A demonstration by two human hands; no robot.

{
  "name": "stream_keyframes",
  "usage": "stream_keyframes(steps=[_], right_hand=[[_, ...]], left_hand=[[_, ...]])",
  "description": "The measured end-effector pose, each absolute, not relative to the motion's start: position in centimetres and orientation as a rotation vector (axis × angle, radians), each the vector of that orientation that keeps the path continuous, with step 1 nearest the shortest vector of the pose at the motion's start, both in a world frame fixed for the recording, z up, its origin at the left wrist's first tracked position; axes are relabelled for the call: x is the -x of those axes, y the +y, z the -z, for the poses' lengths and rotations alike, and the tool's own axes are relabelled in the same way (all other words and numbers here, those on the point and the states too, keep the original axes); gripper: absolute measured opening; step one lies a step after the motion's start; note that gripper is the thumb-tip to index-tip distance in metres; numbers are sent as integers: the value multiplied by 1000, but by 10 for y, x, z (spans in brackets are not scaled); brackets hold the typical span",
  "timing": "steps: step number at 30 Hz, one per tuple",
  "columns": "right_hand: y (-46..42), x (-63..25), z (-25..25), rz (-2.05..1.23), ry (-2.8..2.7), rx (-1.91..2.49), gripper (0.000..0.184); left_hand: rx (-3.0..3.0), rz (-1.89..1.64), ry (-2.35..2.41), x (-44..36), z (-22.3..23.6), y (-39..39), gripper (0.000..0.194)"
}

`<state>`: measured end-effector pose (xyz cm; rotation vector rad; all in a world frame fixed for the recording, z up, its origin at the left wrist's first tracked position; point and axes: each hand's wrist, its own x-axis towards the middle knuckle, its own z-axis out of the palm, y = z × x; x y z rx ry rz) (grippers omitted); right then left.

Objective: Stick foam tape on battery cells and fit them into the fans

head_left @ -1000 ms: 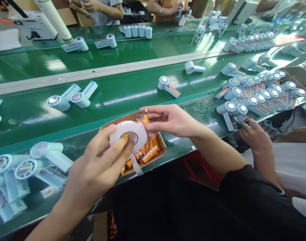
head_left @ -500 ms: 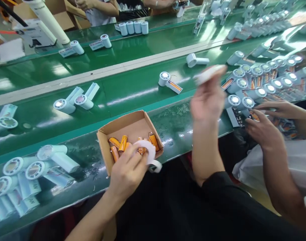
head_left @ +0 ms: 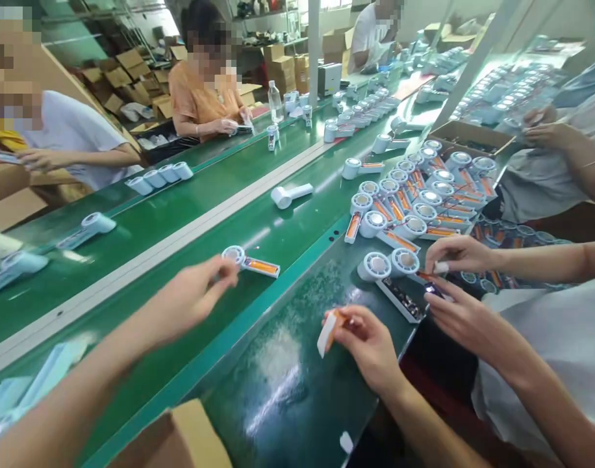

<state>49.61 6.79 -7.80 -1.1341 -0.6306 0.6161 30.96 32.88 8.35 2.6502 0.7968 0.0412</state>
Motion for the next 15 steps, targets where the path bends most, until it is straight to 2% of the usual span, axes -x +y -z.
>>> stream_keyframes(steps=[1, 3, 5, 7, 11, 13, 15], right_hand=[[67, -495, 78, -508, -728, 1190, 20], [65, -492, 79, -258, -929, 1262, 33], [64, -490, 84, -62, -1102, 1270, 47], [59, -489, 89, 29, -1195, 1269, 53], [40, -489, 95, 19, -1107, 1375, 57], [34, -492, 97, -36, -1035, 1418, 55], [33, -495, 100, -81, -964, 1423, 47]], left_hand=[[-2741, -67, 805, -362, -78, 359, 47], [-2897, -127, 945, -462, -65, 410, 75], [-2891, 12, 1108, -539, -51, 443, 69], [-2876, 106, 1102, -585, -40, 454, 62], [-2935, 188, 902, -588, -25, 430, 53], [-2975, 242, 790, -558, -25, 414, 50], [-3045, 239, 659, -510, -32, 403, 38]])
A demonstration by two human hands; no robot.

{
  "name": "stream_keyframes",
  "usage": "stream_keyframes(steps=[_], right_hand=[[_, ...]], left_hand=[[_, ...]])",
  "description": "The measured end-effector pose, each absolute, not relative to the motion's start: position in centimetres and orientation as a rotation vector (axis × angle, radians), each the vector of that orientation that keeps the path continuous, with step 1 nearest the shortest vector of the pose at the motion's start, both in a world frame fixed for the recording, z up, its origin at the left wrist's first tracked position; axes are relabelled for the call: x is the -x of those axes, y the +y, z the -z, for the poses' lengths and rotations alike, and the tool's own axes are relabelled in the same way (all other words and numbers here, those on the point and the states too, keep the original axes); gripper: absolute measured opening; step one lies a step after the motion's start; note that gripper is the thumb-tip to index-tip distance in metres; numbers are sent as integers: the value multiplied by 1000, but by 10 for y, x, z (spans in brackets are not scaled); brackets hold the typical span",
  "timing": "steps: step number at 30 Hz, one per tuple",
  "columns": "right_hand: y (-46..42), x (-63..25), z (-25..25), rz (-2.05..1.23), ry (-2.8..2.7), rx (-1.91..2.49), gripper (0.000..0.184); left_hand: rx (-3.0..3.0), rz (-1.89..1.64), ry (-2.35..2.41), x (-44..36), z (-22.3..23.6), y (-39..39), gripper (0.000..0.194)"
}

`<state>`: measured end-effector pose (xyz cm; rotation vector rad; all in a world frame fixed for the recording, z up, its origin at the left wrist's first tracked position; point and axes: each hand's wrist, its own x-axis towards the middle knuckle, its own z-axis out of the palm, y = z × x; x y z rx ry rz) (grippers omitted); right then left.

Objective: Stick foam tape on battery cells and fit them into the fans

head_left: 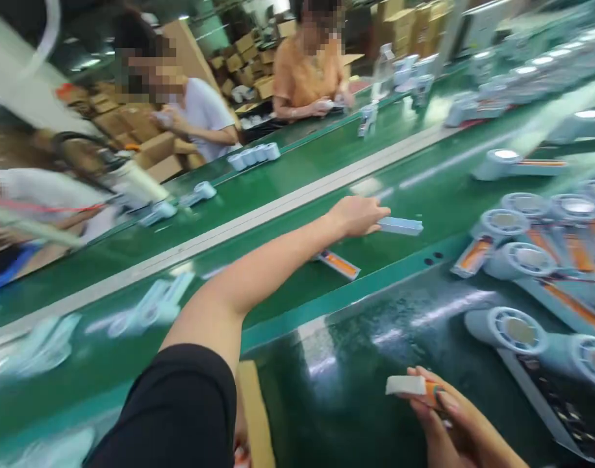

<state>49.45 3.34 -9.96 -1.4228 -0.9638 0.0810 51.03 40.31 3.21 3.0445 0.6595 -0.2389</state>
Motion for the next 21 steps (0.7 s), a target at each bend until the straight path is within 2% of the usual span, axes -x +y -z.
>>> stream_keyframes(steps=[2, 5, 8, 10, 14, 17, 21], right_hand=[[37, -496, 101, -111, -903, 1394, 37], [45, -497, 95, -178, -886, 1360, 32], [58, -498, 72, -261, -929, 1327, 31], [75, -490, 51, -339, -966, 1226, 29], [142, -445, 13, -631, -1106, 954, 25], [201, -404, 1, -835, -1321, 965, 21], [244, -371, 0, -794, -1696, 1303, 22]], left_hand=[[-3086, 206, 622, -444, -46, 394, 32], [-2943, 238, 912, -325, -65, 376, 27], [-2820, 268, 1080, -224, -59, 354, 15], [-2744, 269, 1108, -182, -45, 343, 14], [-2555, 270, 1064, -156, -22, 341, 8], [-2435, 255, 990, -161, -17, 349, 2], [-2364, 104, 1064, -168, -8, 350, 19]])
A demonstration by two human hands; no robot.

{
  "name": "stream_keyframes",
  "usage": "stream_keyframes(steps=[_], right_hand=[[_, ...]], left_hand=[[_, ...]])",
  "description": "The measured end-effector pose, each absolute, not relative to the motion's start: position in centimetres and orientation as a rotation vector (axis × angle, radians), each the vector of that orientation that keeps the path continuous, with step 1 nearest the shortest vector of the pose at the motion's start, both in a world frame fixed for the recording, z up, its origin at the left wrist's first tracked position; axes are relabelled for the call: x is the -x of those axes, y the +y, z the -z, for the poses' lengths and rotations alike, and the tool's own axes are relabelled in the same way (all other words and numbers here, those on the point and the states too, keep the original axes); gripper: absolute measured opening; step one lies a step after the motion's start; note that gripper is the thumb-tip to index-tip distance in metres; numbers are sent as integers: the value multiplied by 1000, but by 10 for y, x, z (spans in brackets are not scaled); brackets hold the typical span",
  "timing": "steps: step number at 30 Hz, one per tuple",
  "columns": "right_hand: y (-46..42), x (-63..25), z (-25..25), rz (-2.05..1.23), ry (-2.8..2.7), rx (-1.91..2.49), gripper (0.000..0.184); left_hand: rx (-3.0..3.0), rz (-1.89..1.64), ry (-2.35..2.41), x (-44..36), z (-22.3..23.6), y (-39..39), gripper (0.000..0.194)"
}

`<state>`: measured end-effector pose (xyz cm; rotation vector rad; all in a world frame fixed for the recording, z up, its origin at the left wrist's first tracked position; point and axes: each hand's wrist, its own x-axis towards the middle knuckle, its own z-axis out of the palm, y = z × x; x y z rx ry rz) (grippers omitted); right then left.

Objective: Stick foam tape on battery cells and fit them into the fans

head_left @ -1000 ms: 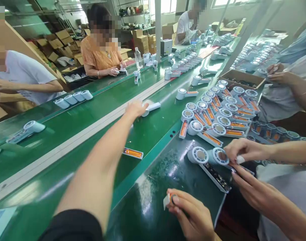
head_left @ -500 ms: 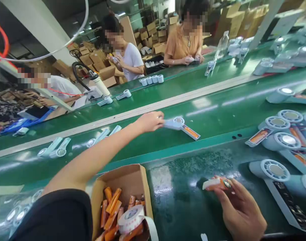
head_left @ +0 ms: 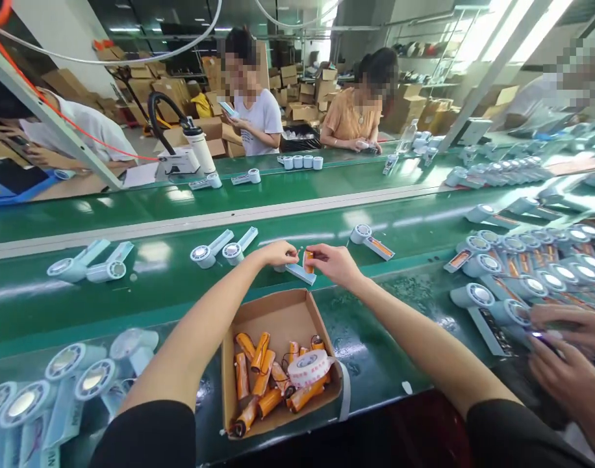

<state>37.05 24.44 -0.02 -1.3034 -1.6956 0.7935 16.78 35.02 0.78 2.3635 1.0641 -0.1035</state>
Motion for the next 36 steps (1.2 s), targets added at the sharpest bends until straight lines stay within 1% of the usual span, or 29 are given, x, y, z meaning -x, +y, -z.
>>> stream_keyframes(steps=[3, 6, 8, 10, 15, 18, 20, 22, 24, 25, 26, 27, 30, 31, 33, 35, 36], right_hand=[[249, -362, -5, -600, -2073, 1528, 29], [247, -357, -15, -364, -2445, 1670, 32], [248, -352, -21, -284, -2624, 1751, 35], [250, -345, -23, -273, -2701, 1810, 37], [258, -339, -19, -412, -2688, 1848, 41], [258, -349, -16, -515, -2635, 1812, 34], [253, -359, -13, -635, -2520, 1771, 35], [247, -368, -8, -765, -2331, 1761, 44], [243, -374, -3, -840, -2173, 1777, 46], [244, -376, -1, -850, -2140, 1786, 45], [246, -377, 0, -843, -2142, 1792, 44], [248, -377, 0, -843, -2137, 1792, 43], [250, -377, -8, -806, -2116, 1785, 45], [245, -377, -12, -763, -2079, 1776, 42], [220, -375, -20, -731, -1963, 1677, 37], [177, -369, -27, -920, -1894, 1428, 39], [150, -365, -29, -1113, -1911, 1249, 42]], left_hand=[[-2316, -20, 1153, -172, 2, 344, 30], [-2267, -78, 1218, -179, 10, 339, 36], [-2242, -95, 1265, -184, 12, 338, 36], [-2222, -96, 1303, -189, 12, 338, 37], [-2210, -93, 1370, -202, 7, 339, 35], [-2227, -154, 1432, -212, -5, 334, 25], [-2245, -245, 1488, -211, -17, 320, 28], [-2302, -411, 1466, -197, -30, 291, 33], [-2405, -576, 1248, -172, -36, 245, 32], [-2452, -569, 1025, -158, -36, 217, 33], [-2475, -488, 865, -145, -33, 189, 34], [-2495, -416, 814, -134, -29, 161, 33], [-2603, -295, 822, -113, -17, 97, 23], [-2629, -315, 841, -108, -16, 84, 22], [-2672, -472, 884, -98, -20, 66, 24], [-2734, -709, 932, -86, -30, 57, 27], [-2774, -818, 957, -80, -36, 53, 28]])
